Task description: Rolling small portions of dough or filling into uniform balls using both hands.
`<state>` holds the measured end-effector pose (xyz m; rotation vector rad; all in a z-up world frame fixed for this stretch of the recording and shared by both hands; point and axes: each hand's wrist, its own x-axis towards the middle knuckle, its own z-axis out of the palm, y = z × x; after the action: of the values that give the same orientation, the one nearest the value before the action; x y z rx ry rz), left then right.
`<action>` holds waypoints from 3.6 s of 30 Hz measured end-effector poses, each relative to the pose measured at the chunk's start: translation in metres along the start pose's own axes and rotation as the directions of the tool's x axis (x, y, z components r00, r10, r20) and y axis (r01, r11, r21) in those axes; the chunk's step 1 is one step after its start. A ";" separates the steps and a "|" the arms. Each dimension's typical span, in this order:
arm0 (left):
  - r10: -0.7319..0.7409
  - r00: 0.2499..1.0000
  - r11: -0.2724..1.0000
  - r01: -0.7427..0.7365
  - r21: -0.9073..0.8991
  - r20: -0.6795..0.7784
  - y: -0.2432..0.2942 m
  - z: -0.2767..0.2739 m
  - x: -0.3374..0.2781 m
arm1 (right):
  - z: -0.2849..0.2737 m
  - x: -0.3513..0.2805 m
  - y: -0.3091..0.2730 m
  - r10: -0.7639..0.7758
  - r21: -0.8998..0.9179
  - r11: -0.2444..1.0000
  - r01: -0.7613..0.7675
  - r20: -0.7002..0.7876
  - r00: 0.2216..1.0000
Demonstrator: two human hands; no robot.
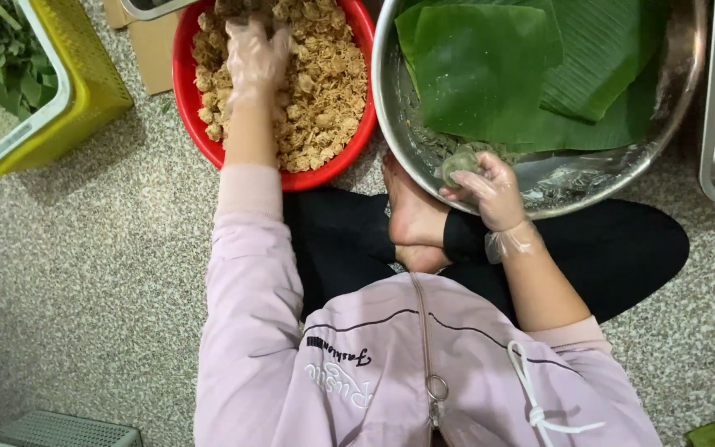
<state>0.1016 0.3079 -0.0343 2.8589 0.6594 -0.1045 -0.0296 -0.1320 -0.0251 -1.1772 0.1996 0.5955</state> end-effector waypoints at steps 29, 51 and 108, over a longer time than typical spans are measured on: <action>-0.119 0.993 0.993 0.119 0.006 -0.009 0.038 0.012 -0.146 | -0.008 0.012 0.026 -0.109 0.030 0.994 0.109 0.003 0.994; -0.596 0.801 0.767 0.588 -0.258 0.053 -0.059 -0.033 -0.102 | -0.001 0.002 0.002 -0.043 -0.027 0.999 0.043 0.021 0.999; -0.191 0.970 -0.140 0.126 -0.982 0.151 -0.004 -0.006 -0.269 | 0.173 0.158 0.026 -0.348 -0.588 0.549 0.594 0.485 0.802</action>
<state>-0.1412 0.1986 0.0016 1.1493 0.6311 0.3289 0.0608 0.0845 -0.0497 -1.7928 -0.7079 0.3479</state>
